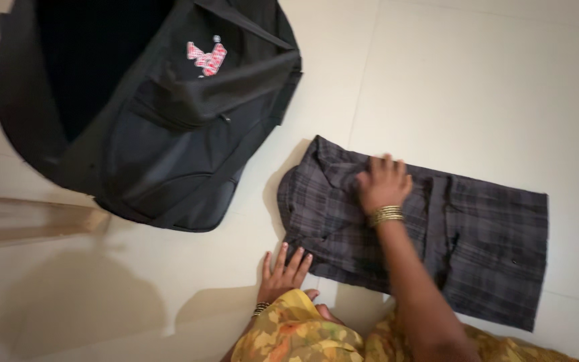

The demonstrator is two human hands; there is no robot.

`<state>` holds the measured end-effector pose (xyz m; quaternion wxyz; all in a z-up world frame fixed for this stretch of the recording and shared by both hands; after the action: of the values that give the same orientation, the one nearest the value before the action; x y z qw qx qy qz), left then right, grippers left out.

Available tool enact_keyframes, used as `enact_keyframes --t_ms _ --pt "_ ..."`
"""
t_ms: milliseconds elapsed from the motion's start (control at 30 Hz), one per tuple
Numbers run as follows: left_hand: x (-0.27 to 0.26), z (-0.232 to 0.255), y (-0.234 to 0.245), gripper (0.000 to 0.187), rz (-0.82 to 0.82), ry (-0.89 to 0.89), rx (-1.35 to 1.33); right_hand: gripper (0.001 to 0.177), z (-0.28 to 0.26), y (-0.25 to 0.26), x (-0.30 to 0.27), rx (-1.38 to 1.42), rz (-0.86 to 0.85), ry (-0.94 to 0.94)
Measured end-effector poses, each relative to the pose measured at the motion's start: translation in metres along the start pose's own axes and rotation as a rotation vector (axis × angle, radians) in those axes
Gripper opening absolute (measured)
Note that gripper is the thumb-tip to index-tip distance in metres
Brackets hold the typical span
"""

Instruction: The person folds a plaid shirt by smoothing it on the floor, folding the sleeves inward, and then folding the body of the shirt into a square.

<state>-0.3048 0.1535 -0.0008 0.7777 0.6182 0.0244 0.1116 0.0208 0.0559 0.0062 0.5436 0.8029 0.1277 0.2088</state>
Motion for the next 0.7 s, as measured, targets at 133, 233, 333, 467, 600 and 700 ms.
enact_keyframes --t_ms 133,233,333,467,600,700 --pt "0.004 0.001 0.0 0.085 0.11 -0.078 0.006 0.069 -0.067 -0.012 -0.017 -0.09 -0.373 0.068" --pt "0.003 -0.002 -0.009 0.086 0.11 -0.073 0.003 0.078 -0.135 -0.018 -0.043 -0.067 -0.374 0.337" --pt "0.005 0.0 -0.009 0.082 0.155 -0.08 0.031 0.074 -0.125 -0.005 -0.058 0.138 -0.462 0.378" --pt "-0.006 -0.003 -0.009 0.071 0.146 -0.018 0.018 0.062 -0.079 0.059 -0.073 0.459 -0.603 0.567" --pt "-0.005 -0.021 -0.007 0.053 0.284 -0.126 -0.075 0.054 0.063 0.139 -0.084 0.324 -0.744 0.198" --pt "0.014 -0.046 0.019 0.022 0.236 -0.086 -0.352 0.05 0.185 0.168 -0.104 0.223 -0.538 -0.13"
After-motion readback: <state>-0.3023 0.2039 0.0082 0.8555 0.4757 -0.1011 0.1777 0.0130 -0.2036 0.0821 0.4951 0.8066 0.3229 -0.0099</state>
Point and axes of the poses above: each hand's wrist, its own x-axis towards the middle knuckle, its own y-axis out of the back of the hand, z = x × y, the point moved 6 cm from there along x, towards the middle knuckle, and after that the axes turned 5 degrees about y, right-handed, at the moved point
